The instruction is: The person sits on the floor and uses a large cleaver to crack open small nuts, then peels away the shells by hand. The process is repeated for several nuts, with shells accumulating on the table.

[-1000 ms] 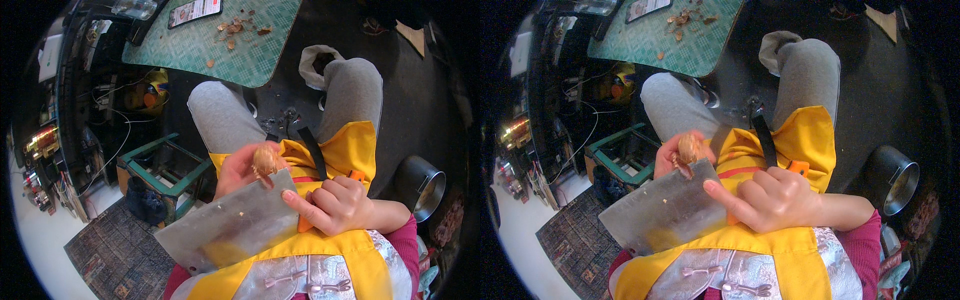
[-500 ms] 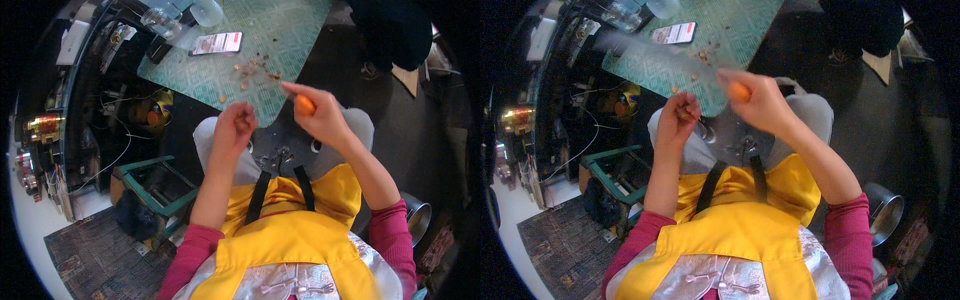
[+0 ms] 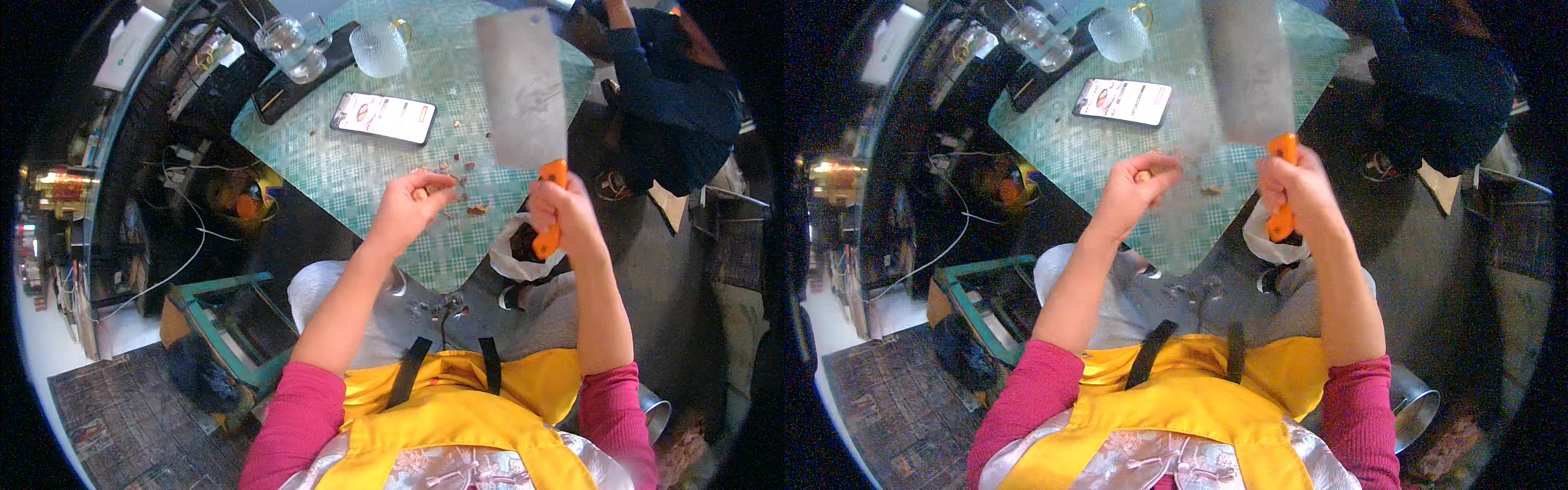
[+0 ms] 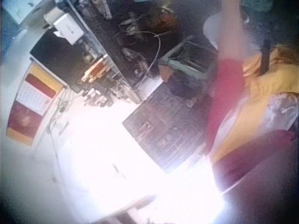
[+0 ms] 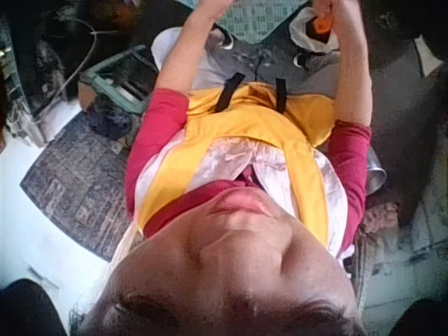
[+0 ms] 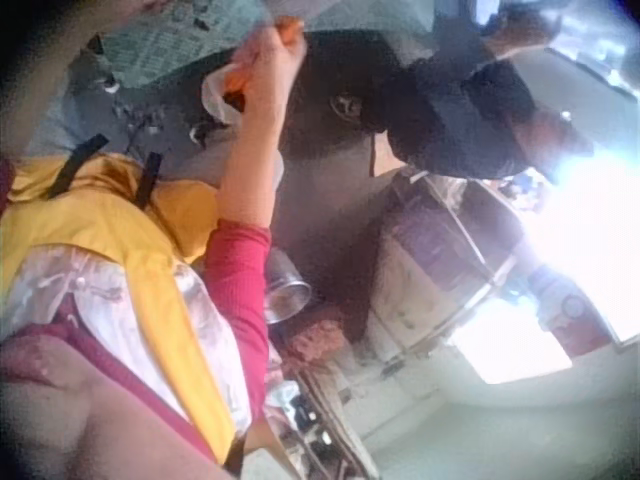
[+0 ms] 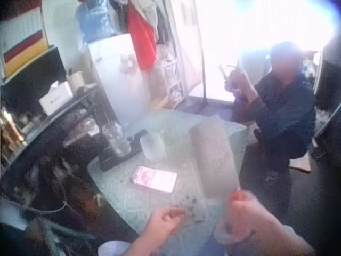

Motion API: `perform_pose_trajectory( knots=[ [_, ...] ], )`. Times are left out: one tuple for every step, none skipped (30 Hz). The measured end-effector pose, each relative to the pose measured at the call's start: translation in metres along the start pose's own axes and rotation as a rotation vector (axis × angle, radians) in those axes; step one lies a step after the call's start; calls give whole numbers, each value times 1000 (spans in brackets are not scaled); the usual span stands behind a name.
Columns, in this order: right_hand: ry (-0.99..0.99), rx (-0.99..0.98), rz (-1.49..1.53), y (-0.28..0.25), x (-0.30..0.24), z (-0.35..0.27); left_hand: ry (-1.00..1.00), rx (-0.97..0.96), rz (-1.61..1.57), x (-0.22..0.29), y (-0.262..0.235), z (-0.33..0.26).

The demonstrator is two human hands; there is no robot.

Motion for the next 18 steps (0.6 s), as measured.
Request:
perform_pose_trajectory(
  knots=[
    [-139, 112, -333, -21, -9, 10, 272, 64, 207, 12, 2, 0],
    [-278, 222, -668, -37, -16, 17, 349, 135, 347, 14, 0, -1],
    [-368, 322, -836, -37, -22, 20, 424, 208, 494, 21, -5, -5],
    [-458, 423, -1005, -34, -26, 22, 497, 280, 641, 28, -8, -10],
    [-547, 524, -1173, -29, -29, 23, 227, 184, 247, 11, -14, -3],
    [-459, 518, -1254, -23, -29, 29, 162, -16, -130, 5, -19, -1],
    [-366, 512, -1331, -17, -29, 35, 90, -215, -506, 3, -28, -2],
    [-272, 503, -1405, -12, -26, 40, 59, -275, -683, 1, -30, -4],
    [-201, 523, -1452, -12, -25, 46, 17, -337, -860, 2, -29, -5],
    [-193, 528, -1473, -14, -23, 51, 21, -265, -837, 6, -22, -5],
    [-186, 531, -1494, -16, -21, 56, 24, -194, -813, 10, -14, -6],
    [-186, 530, -1516, -14, -20, 60, 33, -118, -789, 13, -12, -8],
    [-166, 517, -1531, -13, -19, 64, 81, -138, -686, 16, -11, -11],
    [-145, 515, -1540, -12, -17, 64, 97, -142, -632, 19, -10, -14],
    [-130, 517, -1554, -10, -18, 65, 120, -148, -580, 25, -9, -16],
    [-115, 519, -1568, -8, -19, 65, 143, -154, -528, 29, -9, -18],
    [-122, 521, -1566, -6, -20, 65, 165, -155, -495, 31, -9, -19],
    [-132, 522, -1564, -4, -19, 65, 189, -153, -461, 34, -9, -21]
  ],
)
Point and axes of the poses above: each hand's wrist, its own z-axis towards the middle knuckle, its own y-axis out of the palm, x = y × z, the point moved 6 cm from there along z, towards the middle knuckle, and after that the axes turned 9 degrees about -x, right-handed, at the moved point
